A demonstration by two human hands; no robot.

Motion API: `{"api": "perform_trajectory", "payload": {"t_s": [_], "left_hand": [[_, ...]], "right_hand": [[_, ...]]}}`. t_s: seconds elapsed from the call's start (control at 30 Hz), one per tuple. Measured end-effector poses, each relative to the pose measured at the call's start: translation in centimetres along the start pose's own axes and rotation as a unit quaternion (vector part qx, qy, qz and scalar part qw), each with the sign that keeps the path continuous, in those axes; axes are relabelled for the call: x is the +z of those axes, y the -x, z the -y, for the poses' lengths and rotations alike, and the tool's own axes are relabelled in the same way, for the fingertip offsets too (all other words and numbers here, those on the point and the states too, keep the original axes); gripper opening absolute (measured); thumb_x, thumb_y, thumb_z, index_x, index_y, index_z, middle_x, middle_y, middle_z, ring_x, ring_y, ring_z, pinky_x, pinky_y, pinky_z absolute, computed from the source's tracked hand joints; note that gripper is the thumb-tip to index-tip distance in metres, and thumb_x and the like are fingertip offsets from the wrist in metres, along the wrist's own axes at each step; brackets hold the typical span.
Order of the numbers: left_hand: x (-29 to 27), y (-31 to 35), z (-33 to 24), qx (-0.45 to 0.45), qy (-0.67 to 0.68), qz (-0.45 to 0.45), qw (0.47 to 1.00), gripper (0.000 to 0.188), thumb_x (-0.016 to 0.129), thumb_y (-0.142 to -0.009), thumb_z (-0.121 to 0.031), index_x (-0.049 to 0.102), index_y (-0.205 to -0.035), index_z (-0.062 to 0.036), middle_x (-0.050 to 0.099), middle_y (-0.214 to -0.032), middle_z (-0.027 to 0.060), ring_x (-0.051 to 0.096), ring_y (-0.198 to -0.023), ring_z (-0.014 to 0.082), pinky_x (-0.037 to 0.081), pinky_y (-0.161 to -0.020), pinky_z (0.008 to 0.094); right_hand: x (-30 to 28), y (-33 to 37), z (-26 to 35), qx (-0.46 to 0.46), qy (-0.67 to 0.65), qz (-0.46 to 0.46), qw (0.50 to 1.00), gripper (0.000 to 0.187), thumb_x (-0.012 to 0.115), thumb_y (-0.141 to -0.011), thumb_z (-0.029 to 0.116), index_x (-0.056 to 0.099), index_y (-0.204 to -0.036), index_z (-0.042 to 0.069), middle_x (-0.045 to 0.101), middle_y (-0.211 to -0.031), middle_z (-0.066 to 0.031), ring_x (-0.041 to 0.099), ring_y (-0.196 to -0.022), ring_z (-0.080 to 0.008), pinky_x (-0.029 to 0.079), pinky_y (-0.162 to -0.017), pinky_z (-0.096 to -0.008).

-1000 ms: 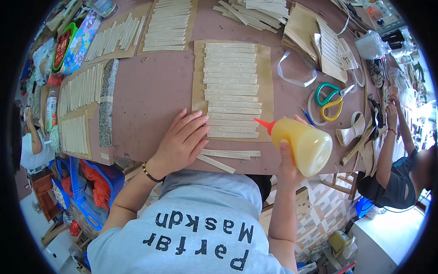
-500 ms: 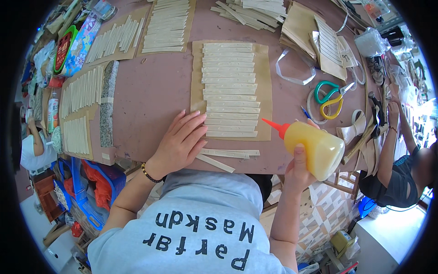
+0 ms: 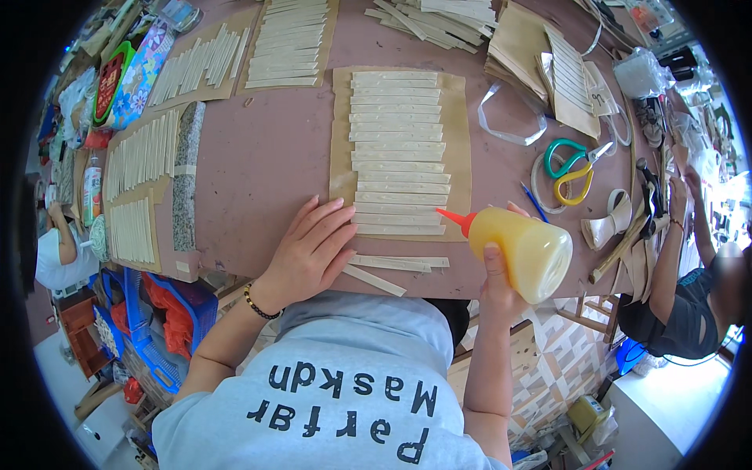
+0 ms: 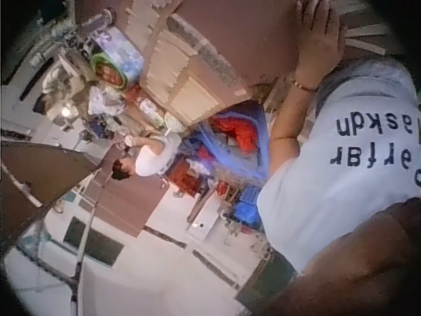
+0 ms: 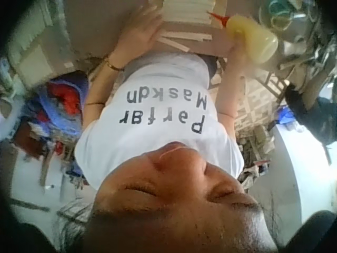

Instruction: The person arranges thin wooden strips in parallel rows on a flat cardboard base. They then use a squeeze bottle to apply glue along the edges of the aligned strips to secure them in place.

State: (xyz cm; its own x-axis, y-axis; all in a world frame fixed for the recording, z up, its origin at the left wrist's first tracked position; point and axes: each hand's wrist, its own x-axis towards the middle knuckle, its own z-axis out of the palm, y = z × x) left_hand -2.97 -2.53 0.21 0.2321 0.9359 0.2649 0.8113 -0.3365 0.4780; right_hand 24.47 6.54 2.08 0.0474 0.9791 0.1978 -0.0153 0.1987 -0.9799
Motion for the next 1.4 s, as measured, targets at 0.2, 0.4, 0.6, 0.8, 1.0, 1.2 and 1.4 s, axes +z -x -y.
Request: {"api": "perform_trajectory", "payload": {"t_s": [0.2,0.4,0.6,0.8,1.0,1.2,1.4], "left_hand": [[0.2,0.1,0.1,0.004,-0.003,-0.006,1.000,0.035,0.071,-0.089,-0.015,0.065,-0.120,0.0004,0.060,-0.137,0.0148,0.052,-0.134,0.0332,0.038,-0.116,0.0547],[0.3,0.2,0.1,0.004,-0.008,-0.007,1.000,0.035,0.070,-0.090,-0.017,0.064,-0.120,0.0000,0.059,-0.137,0.0142,0.051,-0.135,0.0325,0.037,-0.117,0.0541],[0.5,0.2,0.1,0.002,-0.020,-0.011,1.000,0.032,0.069,-0.091,-0.018,0.064,-0.118,-0.0008,0.060,-0.136,0.0134,0.050,-0.135,0.0317,0.036,-0.118,0.0529],[0.6,0.2,0.1,0.001,-0.014,-0.018,1.000,0.030,0.069,-0.091,-0.018,0.065,-0.115,-0.0012,0.060,-0.136,0.0130,0.051,-0.134,0.0308,0.036,-0.117,0.0526],[0.5,0.2,0.1,-0.001,-0.010,-0.019,1.000,0.029,0.069,-0.091,-0.017,0.064,-0.115,-0.0017,0.060,-0.135,0.0129,0.052,-0.134,0.0305,0.037,-0.117,0.0524],[0.5,0.1,0.1,0.000,-0.013,-0.017,1.000,0.028,0.068,-0.091,-0.017,0.064,-0.115,-0.0021,0.060,-0.135,0.0127,0.052,-0.133,0.0306,0.037,-0.117,0.0522],[0.5,0.2,0.1,0.003,-0.013,-0.018,1.000,0.028,0.068,-0.092,-0.018,0.064,-0.115,-0.0020,0.060,-0.135,0.0127,0.051,-0.134,0.0306,0.036,-0.118,0.0520]], "right_hand": [[1.1,0.4,-0.7,-0.010,0.041,0.035,0.998,0.063,0.078,-0.089,0.015,0.044,-0.141,0.001,0.059,-0.137,-0.0233,0.062,-0.122,-0.0324,0.050,-0.106,-0.0444],[3.3,0.8,-0.1,0.000,0.031,0.071,0.997,0.064,0.080,-0.087,0.016,0.047,-0.139,0.000,0.060,-0.136,-0.0196,0.060,-0.122,-0.0278,0.048,-0.105,-0.0406],[5.2,1.2,0.1,0.015,0.014,0.089,0.996,0.061,0.082,-0.085,0.013,0.051,-0.136,-0.001,0.060,-0.134,-0.0185,0.060,-0.122,-0.0274,0.049,-0.105,-0.0411],[6.5,1.4,0.0,0.002,0.018,0.128,0.992,0.061,0.083,-0.085,0.014,0.051,-0.136,-0.001,0.060,-0.134,-0.0181,0.060,-0.122,-0.0273,0.049,-0.104,-0.0423],[6.6,1.4,0.6,0.000,0.014,0.140,0.990,0.060,0.082,-0.086,0.013,0.052,-0.136,-0.001,0.060,-0.134,-0.0182,0.060,-0.122,-0.0273,0.049,-0.105,-0.0422],[6.8,1.4,0.7,-0.027,0.056,0.153,0.986,0.063,0.082,-0.086,0.014,0.048,-0.137,-0.001,0.060,-0.134,-0.0184,0.060,-0.121,-0.0273,0.050,-0.104,-0.0417],[4.4,1.4,1.0,-0.019,0.078,0.113,0.990,0.066,0.082,-0.087,0.019,0.045,-0.139,0.000,0.060,-0.135,-0.0195,0.060,-0.122,-0.0278,0.049,-0.104,-0.0420]]}}
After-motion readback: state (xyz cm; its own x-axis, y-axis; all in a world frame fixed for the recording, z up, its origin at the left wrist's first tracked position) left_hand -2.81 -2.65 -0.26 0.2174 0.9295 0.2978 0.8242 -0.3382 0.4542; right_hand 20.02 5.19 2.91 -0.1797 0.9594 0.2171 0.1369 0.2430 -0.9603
